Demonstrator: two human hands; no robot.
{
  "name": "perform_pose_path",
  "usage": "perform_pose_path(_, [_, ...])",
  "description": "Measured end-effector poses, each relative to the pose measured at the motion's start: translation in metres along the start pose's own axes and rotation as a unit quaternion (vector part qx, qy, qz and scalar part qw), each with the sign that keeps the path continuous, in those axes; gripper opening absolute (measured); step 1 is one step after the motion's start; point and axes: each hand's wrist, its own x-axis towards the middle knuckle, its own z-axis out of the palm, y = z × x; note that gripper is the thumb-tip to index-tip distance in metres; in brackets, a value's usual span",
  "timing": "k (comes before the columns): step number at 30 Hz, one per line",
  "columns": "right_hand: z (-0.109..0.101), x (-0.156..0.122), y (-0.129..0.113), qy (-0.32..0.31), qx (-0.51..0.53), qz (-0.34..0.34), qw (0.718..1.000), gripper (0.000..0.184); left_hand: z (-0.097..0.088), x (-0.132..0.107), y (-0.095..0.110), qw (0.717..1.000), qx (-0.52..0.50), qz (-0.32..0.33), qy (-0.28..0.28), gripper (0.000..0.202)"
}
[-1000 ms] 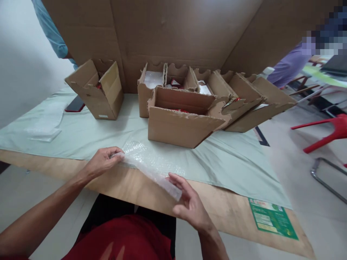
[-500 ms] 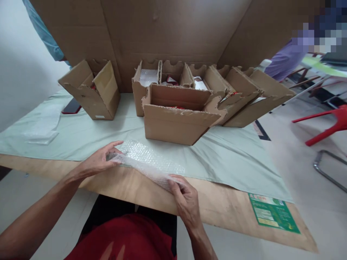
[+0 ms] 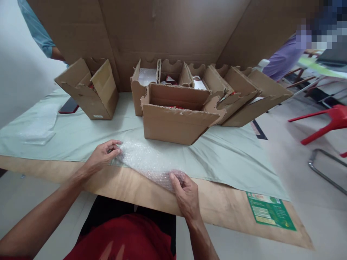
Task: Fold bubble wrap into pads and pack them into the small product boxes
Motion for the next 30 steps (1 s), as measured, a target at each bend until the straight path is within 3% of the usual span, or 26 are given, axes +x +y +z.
perform_pose_path(4, [-0.006,0.003,0.006,0.036,-0.083,-0.095,0.991,0.025,0.004,0.001,-0.004,0.985,0.166,0.047,0.033,0.036])
perform_pose_path(7, [-0.015,0.014,0.014,0.060,-0.211,-0.192,0.957,0.028,0.009,0.000,-0.005,0.966,0.241,0.071,0.061,0.035])
perform_pose_path(11, [-0.023,0.033,0.025,0.023,-0.353,-0.183,0.918,0.042,0.011,-0.002,-0.006,0.919,0.376,0.076,0.089,0.039])
perform_pose_path(13, [-0.022,0.040,0.027,-0.012,-0.372,-0.167,0.913,0.037,0.010,-0.001,-0.007,0.908,0.403,0.076,0.083,0.030])
perform_pose_path(18, [-0.012,0.042,0.018,-0.061,-0.299,-0.181,0.935,0.017,0.008,0.001,-0.008,0.921,0.372,0.097,0.060,0.009])
perform_pose_path(23, [-0.009,0.018,-0.003,-0.070,-0.193,-0.099,0.974,0.016,0.005,0.005,0.001,0.924,0.361,0.117,0.054,0.008])
perform_pose_path(28, [0.012,-0.020,-0.021,-0.123,-0.066,-0.042,0.989,0.052,0.002,0.036,0.022,0.919,0.365,0.133,0.073,0.010])
perform_pose_path(30, [0.023,-0.030,-0.024,-0.153,-0.048,-0.043,0.986,0.058,0.005,0.047,0.029,0.915,0.368,0.141,0.087,0.011])
